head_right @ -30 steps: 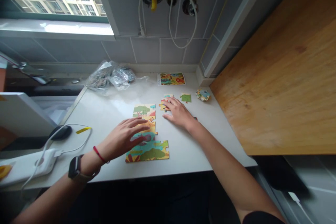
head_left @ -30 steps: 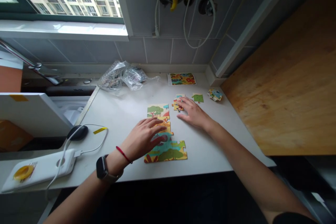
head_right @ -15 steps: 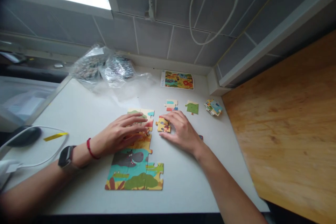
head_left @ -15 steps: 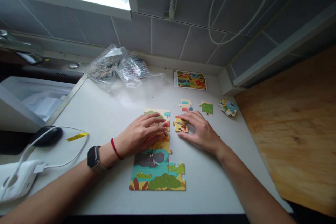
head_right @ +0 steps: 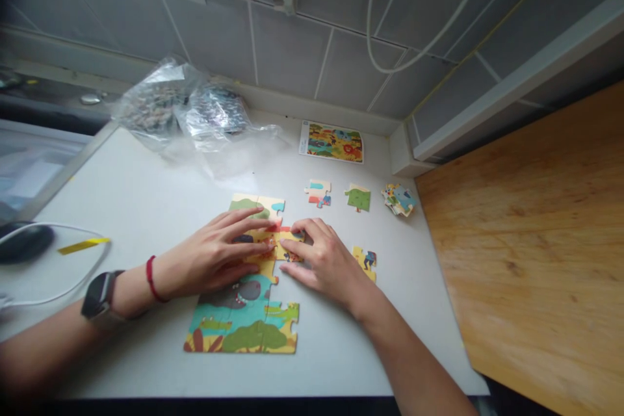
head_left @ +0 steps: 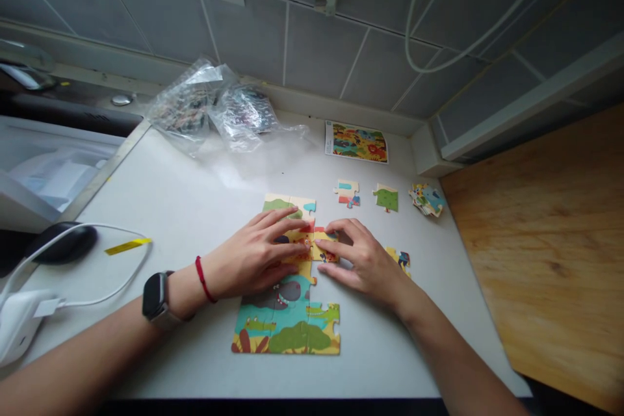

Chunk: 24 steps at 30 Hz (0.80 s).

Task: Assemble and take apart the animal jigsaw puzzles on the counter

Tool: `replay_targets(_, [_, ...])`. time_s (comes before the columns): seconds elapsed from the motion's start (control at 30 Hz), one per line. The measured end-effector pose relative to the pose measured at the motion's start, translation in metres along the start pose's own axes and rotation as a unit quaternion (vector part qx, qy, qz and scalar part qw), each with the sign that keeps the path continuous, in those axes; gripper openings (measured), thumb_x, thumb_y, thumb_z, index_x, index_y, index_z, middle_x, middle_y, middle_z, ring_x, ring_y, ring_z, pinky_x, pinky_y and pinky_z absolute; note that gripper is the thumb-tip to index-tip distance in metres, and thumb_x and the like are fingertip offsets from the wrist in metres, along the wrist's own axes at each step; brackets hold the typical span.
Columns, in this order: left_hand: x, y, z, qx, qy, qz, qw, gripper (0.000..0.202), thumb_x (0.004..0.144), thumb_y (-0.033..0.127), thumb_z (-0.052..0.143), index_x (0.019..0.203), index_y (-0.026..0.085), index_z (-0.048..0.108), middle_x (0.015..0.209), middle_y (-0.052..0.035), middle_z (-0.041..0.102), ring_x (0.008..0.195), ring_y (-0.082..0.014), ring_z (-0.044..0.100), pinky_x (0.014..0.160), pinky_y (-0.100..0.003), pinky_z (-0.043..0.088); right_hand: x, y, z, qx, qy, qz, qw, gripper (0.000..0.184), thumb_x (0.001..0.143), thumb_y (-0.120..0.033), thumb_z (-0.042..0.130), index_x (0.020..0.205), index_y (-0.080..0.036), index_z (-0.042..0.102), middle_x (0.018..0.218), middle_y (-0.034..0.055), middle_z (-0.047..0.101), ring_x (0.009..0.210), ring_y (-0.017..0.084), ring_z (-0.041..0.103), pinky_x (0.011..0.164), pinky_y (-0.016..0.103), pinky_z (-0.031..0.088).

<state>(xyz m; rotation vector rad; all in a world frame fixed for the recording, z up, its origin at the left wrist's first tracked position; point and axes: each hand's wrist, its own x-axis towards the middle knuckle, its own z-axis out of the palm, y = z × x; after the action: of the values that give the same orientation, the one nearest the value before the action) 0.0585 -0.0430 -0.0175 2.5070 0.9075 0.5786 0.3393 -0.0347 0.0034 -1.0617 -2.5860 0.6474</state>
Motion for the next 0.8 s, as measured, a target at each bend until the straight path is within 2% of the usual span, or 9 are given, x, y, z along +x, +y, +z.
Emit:
replay_targets(0.1, [-0.001,-0.001,0.000,0.005,0.001,-0.006,1.000,0.038,0.097,0.034,0.068,0.136,0.034,0.069,0.155,-0.0059,0.055,0.150,-0.0363,0.040,0.118,-0.061,0.044,0.000,-0.002,-0.001,-0.008,-0.007,-0.001,1.000,0.026,0.099,-0.037,0.068,0.123,-0.029,0.075,0.128,0.0101,0.064,0.117,0.027,0.060,0.101,0.045,0.055])
replay_targets(0.27, [-0.001,0.000,-0.001,0.016,-0.007,-0.012,1.000,0.042,0.096,0.036,0.068,0.138,0.036,0.068,0.160,-0.0053,0.049,0.157,-0.0403,0.028,0.123,-0.066,0.035,0.000,-0.005,-0.002,-0.016,-0.011,-0.005,1.000,0.026,0.099,-0.037,0.068,0.122,-0.028,0.076,0.136,0.0106,0.062,0.121,0.028,0.059,0.105,0.047,0.055])
replay_targets(0.37, [-0.002,-0.001,-0.001,0.009,-0.010,-0.015,1.000,0.044,0.095,0.038,0.070,0.139,0.037,0.067,0.161,-0.0045,0.048,0.158,-0.0405,0.027,0.125,-0.066,0.032,0.001,-0.002,-0.001,-0.010,-0.002,-0.005,1.000,0.029,0.099,-0.035,0.068,0.126,-0.028,0.075,0.134,0.0106,0.063,0.121,0.028,0.060,0.104,0.047,0.056])
replay_targets(0.47, [-0.001,-0.002,-0.002,0.002,-0.019,-0.012,1.000,0.050,0.093,0.049,0.073,0.140,0.038,0.066,0.162,-0.0048,0.047,0.157,-0.0411,0.029,0.125,-0.066,0.031,0.000,0.006,-0.003,0.004,0.045,0.001,0.999,0.032,0.100,-0.033,0.065,0.131,-0.027,0.073,0.131,0.0114,0.065,0.123,0.028,0.060,0.105,0.048,0.056])
replay_targets(0.57, [-0.001,-0.004,-0.001,-0.005,-0.023,-0.006,1.000,0.064,0.086,0.064,0.075,0.143,0.038,0.064,0.162,-0.0054,0.048,0.157,-0.0426,0.030,0.126,-0.066,0.028,-0.001,0.016,-0.010,0.011,0.115,0.023,0.993,0.029,0.102,-0.031,0.062,0.128,-0.027,0.073,0.127,0.0109,0.067,0.124,0.028,0.062,0.107,0.051,0.054])
replay_targets(0.63, [-0.001,-0.006,0.000,-0.003,-0.014,-0.010,1.000,0.082,0.082,0.072,0.074,0.153,0.036,0.053,0.162,-0.0073,0.048,0.157,-0.0421,0.030,0.127,-0.064,0.025,-0.001,0.023,-0.015,0.021,0.164,0.043,0.985,0.026,0.103,-0.029,0.060,0.124,-0.027,0.075,0.124,0.0099,0.068,0.121,0.027,0.065,0.106,0.049,0.055])
replay_targets(0.7, [-0.002,-0.010,0.001,0.010,-0.001,-0.021,1.000,0.107,0.079,0.078,0.072,0.166,0.029,0.031,0.166,-0.0122,0.043,0.158,-0.0410,0.028,0.129,-0.060,0.022,-0.001,0.028,-0.019,0.035,0.211,0.060,0.975,0.025,0.102,-0.028,0.060,0.121,-0.028,0.076,0.121,0.0091,0.069,0.115,0.026,0.067,0.104,0.046,0.055])
replay_targets(0.8, [-0.004,-0.017,0.004,0.033,0.012,-0.040,0.999,0.133,0.075,0.085,0.069,0.170,0.018,0.005,0.170,-0.0195,0.032,0.159,-0.0407,0.023,0.130,-0.057,0.019,0.000,0.031,-0.020,0.047,0.253,0.075,0.963,0.024,0.102,-0.030,0.060,0.117,-0.027,0.078,0.116,0.0086,0.070,0.112,0.025,0.068,0.103,0.045,0.055])
